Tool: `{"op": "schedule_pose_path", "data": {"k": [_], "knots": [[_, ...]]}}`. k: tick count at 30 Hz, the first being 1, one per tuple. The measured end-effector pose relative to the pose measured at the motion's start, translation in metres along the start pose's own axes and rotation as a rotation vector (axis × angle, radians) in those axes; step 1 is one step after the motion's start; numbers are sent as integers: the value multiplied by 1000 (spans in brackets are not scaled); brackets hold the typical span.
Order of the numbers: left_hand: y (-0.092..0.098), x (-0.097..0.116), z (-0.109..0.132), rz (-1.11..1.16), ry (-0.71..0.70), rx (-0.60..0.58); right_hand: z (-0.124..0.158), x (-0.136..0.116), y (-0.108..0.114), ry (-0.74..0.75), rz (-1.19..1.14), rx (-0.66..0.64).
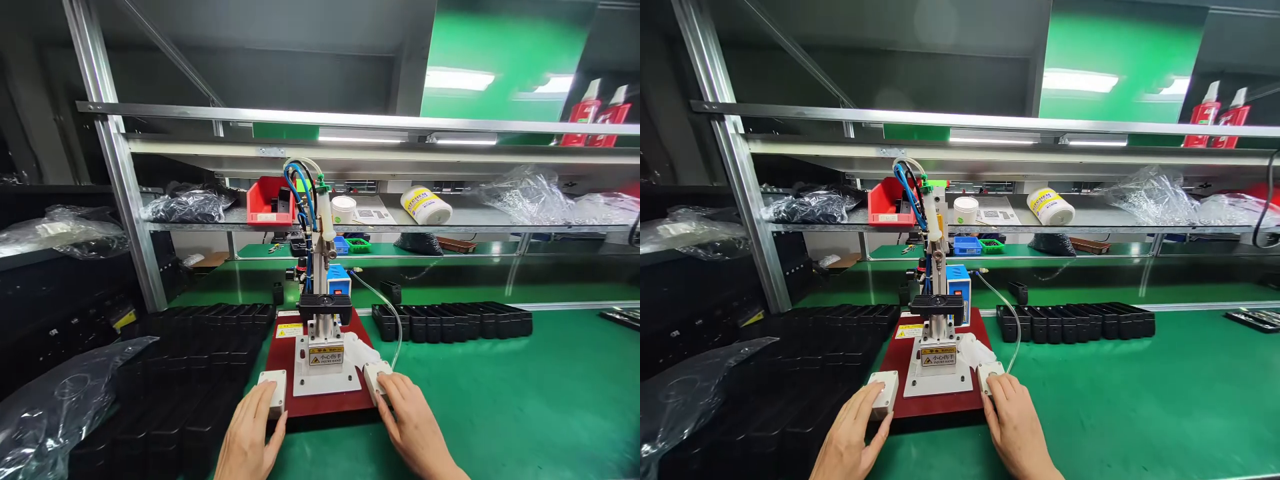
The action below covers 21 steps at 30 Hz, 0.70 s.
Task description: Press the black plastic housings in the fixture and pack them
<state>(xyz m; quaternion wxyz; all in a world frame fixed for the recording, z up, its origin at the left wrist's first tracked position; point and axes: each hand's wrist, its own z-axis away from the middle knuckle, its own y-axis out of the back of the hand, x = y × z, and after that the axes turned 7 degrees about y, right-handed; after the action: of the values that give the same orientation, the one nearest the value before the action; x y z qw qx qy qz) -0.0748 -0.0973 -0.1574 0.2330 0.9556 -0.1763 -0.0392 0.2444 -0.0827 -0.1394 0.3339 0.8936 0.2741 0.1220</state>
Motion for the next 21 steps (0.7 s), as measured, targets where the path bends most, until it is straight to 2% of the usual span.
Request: {"op": "schedule_pose_path", "data": {"k": [3, 6, 14, 17, 21], "knots": [[0, 0, -4, -29, -18, 20, -5, -3, 1, -3, 30, -29], [-2, -1, -5, -46, -20, 19, -12, -3, -1, -41, 39, -6], [-1, 3, -1, -64, 21, -100, -16, -1, -4, -123, -23, -11], [3, 8, 16, -92, 7, -117, -7, 2, -2, -117, -79, -6], [14, 26, 60, -6, 90, -83, 12, 23, 11, -174, -191, -30]]}}
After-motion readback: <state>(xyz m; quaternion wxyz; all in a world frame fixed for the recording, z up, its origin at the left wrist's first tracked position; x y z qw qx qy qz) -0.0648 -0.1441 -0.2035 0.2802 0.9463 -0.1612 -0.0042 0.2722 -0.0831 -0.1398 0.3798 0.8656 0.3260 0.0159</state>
